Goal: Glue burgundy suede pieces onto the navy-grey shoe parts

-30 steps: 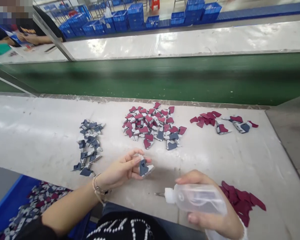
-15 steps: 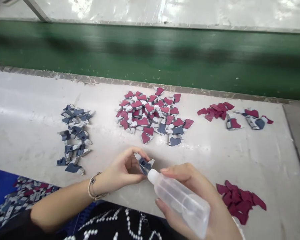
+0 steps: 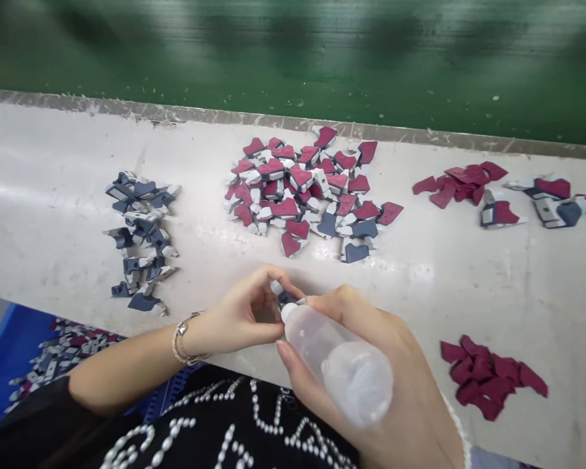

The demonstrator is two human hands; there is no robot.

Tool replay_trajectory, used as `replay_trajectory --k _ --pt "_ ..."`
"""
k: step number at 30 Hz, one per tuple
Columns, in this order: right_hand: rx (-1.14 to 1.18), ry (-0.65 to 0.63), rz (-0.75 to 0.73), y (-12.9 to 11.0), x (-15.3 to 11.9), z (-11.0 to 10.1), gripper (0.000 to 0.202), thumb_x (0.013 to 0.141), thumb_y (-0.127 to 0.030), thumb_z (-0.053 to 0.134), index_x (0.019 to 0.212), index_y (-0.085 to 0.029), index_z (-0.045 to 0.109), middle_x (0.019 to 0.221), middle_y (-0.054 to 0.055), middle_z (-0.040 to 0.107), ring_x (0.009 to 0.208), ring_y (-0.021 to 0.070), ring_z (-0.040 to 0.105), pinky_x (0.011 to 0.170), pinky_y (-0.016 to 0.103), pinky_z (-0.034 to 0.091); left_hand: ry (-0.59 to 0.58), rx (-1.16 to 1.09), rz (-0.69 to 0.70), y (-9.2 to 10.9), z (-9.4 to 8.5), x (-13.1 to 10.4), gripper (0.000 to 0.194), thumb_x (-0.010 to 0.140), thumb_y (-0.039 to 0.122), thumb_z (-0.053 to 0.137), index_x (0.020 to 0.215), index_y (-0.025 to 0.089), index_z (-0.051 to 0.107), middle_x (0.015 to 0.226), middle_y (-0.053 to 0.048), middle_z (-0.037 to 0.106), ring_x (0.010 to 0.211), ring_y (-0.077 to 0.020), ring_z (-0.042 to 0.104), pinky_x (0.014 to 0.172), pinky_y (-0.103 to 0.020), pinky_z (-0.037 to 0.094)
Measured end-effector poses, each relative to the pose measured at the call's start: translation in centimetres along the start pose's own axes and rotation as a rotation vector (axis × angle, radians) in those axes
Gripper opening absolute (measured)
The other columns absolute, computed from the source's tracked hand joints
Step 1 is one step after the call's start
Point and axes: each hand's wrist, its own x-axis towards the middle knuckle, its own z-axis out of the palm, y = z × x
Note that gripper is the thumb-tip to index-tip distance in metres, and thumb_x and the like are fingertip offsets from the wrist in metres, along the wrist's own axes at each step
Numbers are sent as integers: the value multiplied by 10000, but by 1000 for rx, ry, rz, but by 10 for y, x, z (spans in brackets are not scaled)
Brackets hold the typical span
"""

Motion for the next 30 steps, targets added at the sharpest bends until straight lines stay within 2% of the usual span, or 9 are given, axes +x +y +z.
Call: replay_trajectory --k 7,12,18,24,30 --pt "16 -56 -86 10 3 -2 134 882 -324 709 949 -330 594 675 -108 638 433 106 588 447 212 516 -9 1 -3 -2 -2 3 410 761 59 715 1081 203 505 1186 -49 691 677 -54 618 637 -197 533" --pt "-24 -72 -127 12 7 1 120 914 -378 702 946 -321 602 709 -91 649 492 117 631 435 197 511 -8 3 -1 -1 -2 3 422 741 73 734 1073 212 512 1154 -42 696 671 -63 616 606 -190 525" --pt "-64 -105 -118 11 7 -1 131 911 -354 709 949 -302 595 736 -80 669 533 121 654 472 197 522 -9 28 28 -3 -2 3 388 774 65 694 1096 197 521 1155 -49 693 690 -67 616 619 -195 525" --pt "-124 -57 -100 11 3 -4 140 919 -383 710 985 -323 603 811 -63 692 629 148 701 515 213 547 -22 1 25 -5 -3 5 435 745 89 756 1081 207 507 1143 -67 688 667 -73 624 608 -209 529" --pt "-82 -132 -139 10 3 0 104 933 -330 682 984 -293 598 768 -81 709 564 106 676 488 190 508 -16 23 16 0 -2 3 374 787 82 711 1080 188 503 1152 -73 699 683 -82 611 614 -213 527"
